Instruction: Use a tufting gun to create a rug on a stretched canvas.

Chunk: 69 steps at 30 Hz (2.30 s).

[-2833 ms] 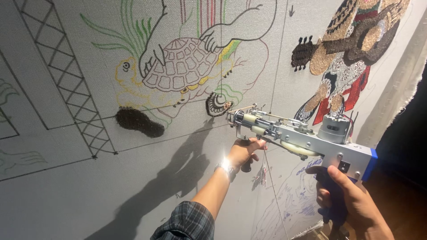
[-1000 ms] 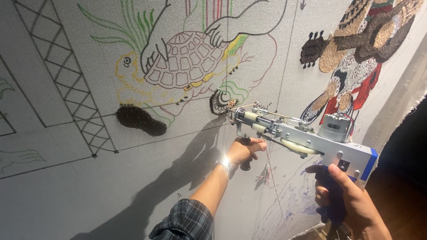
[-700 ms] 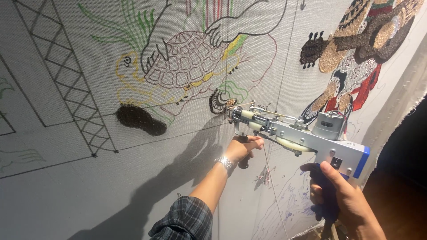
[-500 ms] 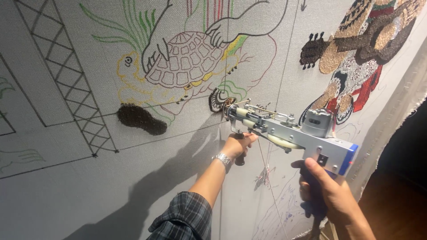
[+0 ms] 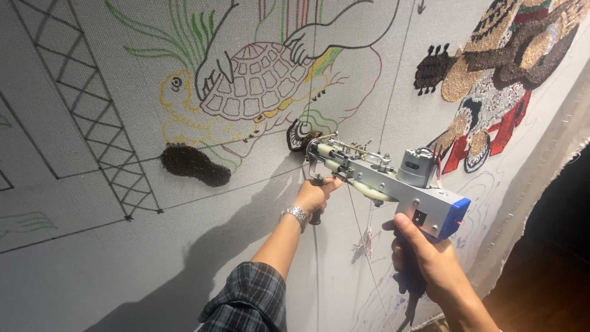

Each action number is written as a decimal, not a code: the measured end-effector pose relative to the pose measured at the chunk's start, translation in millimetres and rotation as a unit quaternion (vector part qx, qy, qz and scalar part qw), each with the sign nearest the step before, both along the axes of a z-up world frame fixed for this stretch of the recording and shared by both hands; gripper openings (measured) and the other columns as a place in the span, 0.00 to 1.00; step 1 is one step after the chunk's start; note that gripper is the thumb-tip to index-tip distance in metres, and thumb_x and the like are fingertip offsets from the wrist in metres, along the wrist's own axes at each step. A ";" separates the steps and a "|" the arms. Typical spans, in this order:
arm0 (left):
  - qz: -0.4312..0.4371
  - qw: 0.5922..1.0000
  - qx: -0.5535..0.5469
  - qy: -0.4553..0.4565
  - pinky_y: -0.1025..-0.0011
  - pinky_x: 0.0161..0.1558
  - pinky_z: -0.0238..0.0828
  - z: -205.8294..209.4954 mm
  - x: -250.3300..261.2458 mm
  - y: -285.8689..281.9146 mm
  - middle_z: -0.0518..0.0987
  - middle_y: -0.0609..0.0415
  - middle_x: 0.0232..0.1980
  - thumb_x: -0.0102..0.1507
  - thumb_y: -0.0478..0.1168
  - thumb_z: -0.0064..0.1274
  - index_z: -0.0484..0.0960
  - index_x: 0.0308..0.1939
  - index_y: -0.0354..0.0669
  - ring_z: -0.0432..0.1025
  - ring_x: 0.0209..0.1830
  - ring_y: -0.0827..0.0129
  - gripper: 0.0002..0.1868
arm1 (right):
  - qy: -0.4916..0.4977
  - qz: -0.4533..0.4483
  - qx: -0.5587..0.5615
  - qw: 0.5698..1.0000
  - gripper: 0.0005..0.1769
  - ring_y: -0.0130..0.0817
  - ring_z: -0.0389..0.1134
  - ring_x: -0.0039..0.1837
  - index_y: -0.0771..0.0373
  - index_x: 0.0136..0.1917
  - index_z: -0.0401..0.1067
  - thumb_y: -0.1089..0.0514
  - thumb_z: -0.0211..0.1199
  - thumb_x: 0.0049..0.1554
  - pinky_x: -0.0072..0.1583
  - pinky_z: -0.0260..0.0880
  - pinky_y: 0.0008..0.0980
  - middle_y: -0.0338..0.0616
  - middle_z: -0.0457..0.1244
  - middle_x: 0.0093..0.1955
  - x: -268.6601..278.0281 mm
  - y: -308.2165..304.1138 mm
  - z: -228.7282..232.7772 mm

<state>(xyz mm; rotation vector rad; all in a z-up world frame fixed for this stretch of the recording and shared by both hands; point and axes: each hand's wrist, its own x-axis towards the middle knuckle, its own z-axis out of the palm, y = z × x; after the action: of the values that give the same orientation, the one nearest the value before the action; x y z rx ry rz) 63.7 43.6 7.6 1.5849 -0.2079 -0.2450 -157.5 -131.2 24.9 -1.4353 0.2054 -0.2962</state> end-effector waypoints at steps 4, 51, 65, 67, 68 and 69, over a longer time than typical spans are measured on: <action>-0.030 0.999 -0.017 0.013 0.77 0.20 0.57 -5.5 4.2 -2.6 0.69 0.67 0.20 0.56 0.50 0.66 0.82 0.57 0.52 0.60 0.14 0.81 0.25 | -0.011 0.004 -0.009 1.000 0.25 0.32 0.59 0.25 0.67 0.50 0.74 0.42 0.63 0.55 0.25 0.61 0.36 0.42 0.58 0.27 -0.5 -7.6 0.1; 0.091 0.962 -0.254 -0.036 0.70 0.25 0.60 -149.2 -134.7 96.2 0.63 0.62 0.21 0.67 0.38 0.55 0.70 0.30 0.45 0.58 0.18 0.76 0.12 | 0.303 -0.209 -0.556 0.746 0.30 0.49 0.61 0.72 0.55 0.70 0.69 0.44 0.36 0.65 0.68 0.59 0.53 0.46 0.62 0.70 -78.7 -294.2 -238.2; 0.189 0.947 -0.260 -0.024 0.68 0.27 0.59 -154.3 -157.7 202.8 0.61 0.62 0.21 0.67 0.37 0.51 0.70 0.28 0.43 0.56 0.19 0.74 0.12 | -0.214 0.301 0.321 0.872 0.25 0.49 0.69 0.68 0.67 0.55 0.73 0.46 0.43 0.71 0.73 0.69 0.48 0.51 0.68 0.55 95.9 -4.7 -18.4; 0.185 0.948 -0.260 -0.019 0.67 0.28 0.59 -153.9 -158.4 203.4 0.61 0.62 0.21 0.67 0.38 0.51 0.69 0.27 0.44 0.57 0.20 0.73 0.14 | -0.111 0.194 0.045 0.974 0.18 0.48 0.71 0.61 0.65 0.54 0.73 0.48 0.53 0.66 0.63 0.70 0.44 0.50 0.69 0.52 107.0 -22.0 -54.9; 0.185 0.947 -0.261 -0.020 0.67 0.28 0.59 -153.1 -157.7 201.0 0.61 0.62 0.21 0.67 0.38 0.51 0.69 0.27 0.44 0.57 0.20 0.73 0.14 | -0.112 0.194 0.044 0.974 0.18 0.48 0.71 0.61 0.65 0.54 0.73 0.48 0.53 0.66 0.63 0.70 0.44 0.50 0.69 0.52 108.6 -35.8 -76.1; 0.176 0.950 -0.257 -0.030 0.67 0.28 0.60 -152.8 -156.8 197.7 0.62 0.61 0.21 0.67 0.39 0.52 0.69 0.26 0.44 0.57 0.20 0.73 0.14 | -0.093 0.164 -0.217 0.958 0.18 0.43 0.73 0.59 0.65 0.55 0.75 0.48 0.58 0.62 0.61 0.72 0.39 0.48 0.71 0.51 110.1 -50.5 -97.6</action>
<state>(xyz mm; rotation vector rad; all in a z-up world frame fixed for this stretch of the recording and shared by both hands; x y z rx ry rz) -93.1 241.3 -145.3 1.0844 -0.0264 0.1326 -47.5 -181.7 -72.7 -1.8332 -0.2678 -0.2064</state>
